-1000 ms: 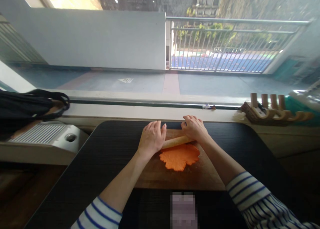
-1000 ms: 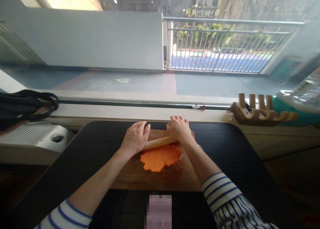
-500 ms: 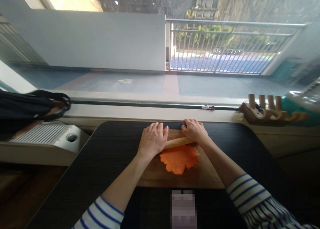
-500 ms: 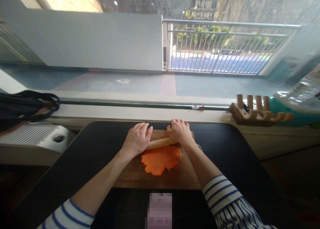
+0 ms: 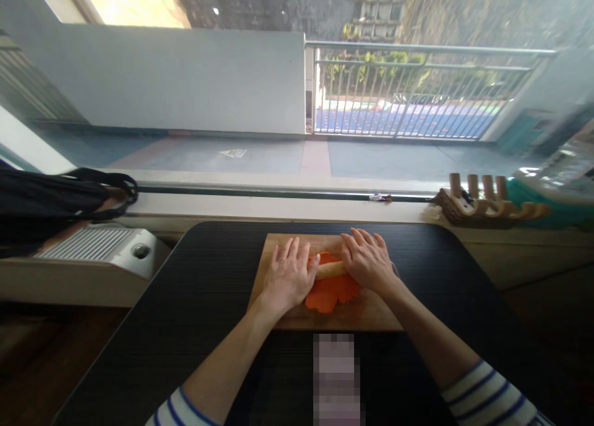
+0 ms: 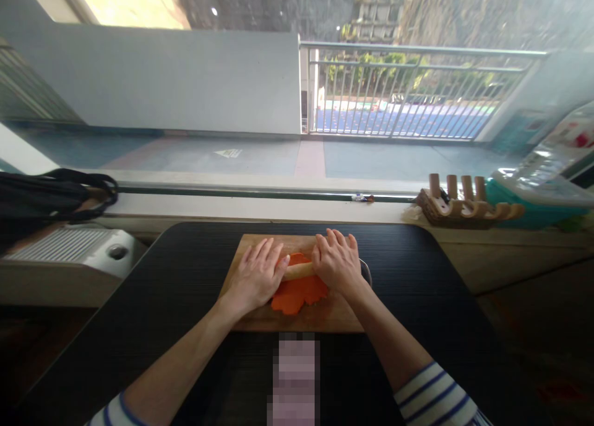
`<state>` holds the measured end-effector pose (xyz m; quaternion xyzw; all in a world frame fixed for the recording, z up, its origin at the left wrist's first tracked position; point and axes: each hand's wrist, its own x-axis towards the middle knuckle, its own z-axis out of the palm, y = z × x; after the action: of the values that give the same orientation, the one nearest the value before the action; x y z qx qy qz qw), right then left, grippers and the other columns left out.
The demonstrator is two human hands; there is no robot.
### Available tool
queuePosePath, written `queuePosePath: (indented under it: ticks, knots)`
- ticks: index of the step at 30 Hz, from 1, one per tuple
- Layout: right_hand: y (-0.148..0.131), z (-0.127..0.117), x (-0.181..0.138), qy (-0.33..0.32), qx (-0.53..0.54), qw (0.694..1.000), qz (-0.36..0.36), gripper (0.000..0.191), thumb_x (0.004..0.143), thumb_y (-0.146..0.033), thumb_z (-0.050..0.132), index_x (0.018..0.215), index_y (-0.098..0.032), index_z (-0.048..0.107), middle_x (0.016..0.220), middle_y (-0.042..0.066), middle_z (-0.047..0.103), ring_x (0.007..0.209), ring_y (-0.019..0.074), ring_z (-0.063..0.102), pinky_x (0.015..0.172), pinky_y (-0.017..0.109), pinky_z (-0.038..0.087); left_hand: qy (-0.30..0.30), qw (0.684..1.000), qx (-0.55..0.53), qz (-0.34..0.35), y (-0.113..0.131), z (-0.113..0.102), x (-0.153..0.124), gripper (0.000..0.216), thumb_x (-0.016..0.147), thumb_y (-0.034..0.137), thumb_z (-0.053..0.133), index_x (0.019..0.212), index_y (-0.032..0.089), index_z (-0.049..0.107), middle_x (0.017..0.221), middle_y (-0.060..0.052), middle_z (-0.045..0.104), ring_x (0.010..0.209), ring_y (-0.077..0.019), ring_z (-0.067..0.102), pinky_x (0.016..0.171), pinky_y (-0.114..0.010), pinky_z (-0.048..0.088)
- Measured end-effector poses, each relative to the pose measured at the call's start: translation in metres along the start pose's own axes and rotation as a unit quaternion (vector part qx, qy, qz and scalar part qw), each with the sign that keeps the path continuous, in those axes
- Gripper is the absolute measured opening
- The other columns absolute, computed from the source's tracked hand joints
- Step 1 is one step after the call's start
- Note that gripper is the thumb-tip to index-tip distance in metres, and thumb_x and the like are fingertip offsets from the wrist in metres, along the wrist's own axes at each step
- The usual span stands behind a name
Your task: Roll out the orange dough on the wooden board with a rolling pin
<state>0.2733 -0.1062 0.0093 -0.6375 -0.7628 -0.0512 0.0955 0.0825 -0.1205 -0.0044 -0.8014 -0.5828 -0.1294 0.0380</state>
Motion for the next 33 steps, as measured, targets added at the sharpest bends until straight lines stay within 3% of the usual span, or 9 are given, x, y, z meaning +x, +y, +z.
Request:
queuePosePath:
  ticks: [5,11,16,26,33]
  knots:
    - [-0.002,-0.007,-0.030,0.007,0.000,1.000,-0.012,0.042,0.096,-0.032,0.027,0.125,-0.022,0.055,0.140,0.009,0.048,0.130,0.0237,0.040,0.107,0.047,0.022,0.006,1.000,0.006,0.022,0.011,-0.004,-0.023,0.057,0.095,0.047,0.027,0.133,0.011,0.049,0.139,-0.018,0.048,0.133,-0.0302,0.040,0.109,-0.053,0.030]
    - [0.002,-0.002,-0.072,0.019,0.010,0.999,-0.032,0.048,0.098,-0.036,0.024,0.137,-0.017,0.045,0.145,0.008,0.043,0.134,0.0219,0.035,0.111,0.043,0.019,0.028,0.997,0.032,0.065,0.020,-0.007,-0.050,0.059,0.095,0.046,0.029,0.136,0.006,0.044,0.144,-0.018,0.041,0.136,-0.0301,0.035,0.111,-0.051,0.029]
    - [0.003,0.001,-0.089,0.029,0.018,0.999,-0.040,0.049,0.098,-0.036,0.026,0.139,-0.015,0.043,0.146,0.007,0.041,0.136,0.0210,0.033,0.113,0.041,0.016,0.034,0.995,0.036,0.089,0.019,-0.010,-0.057,0.067,0.093,0.053,0.031,0.139,0.006,0.040,0.146,-0.017,0.039,0.137,-0.0288,0.033,0.112,-0.049,0.028]
    - [0.003,-0.010,-0.035,-0.021,0.014,0.999,-0.024,0.047,0.098,-0.035,0.024,0.133,-0.018,0.050,0.145,0.010,0.042,0.136,0.0233,0.034,0.110,0.047,0.023,-0.029,0.999,0.024,0.031,0.009,-0.006,-0.016,0.071,0.093,0.057,0.019,0.139,0.008,0.040,0.145,-0.017,0.039,0.137,-0.0288,0.033,0.112,-0.050,0.026]
    - [0.006,-0.002,0.006,-0.053,0.027,0.998,-0.004,0.047,0.096,-0.037,0.026,0.136,-0.020,0.046,0.146,0.012,0.041,0.136,0.0246,0.033,0.108,0.049,0.024,-0.037,0.999,0.013,-0.008,-0.001,0.000,0.013,0.073,0.092,0.060,0.016,0.139,0.009,0.041,0.144,-0.017,0.043,0.135,-0.0286,0.035,0.111,-0.047,0.028]
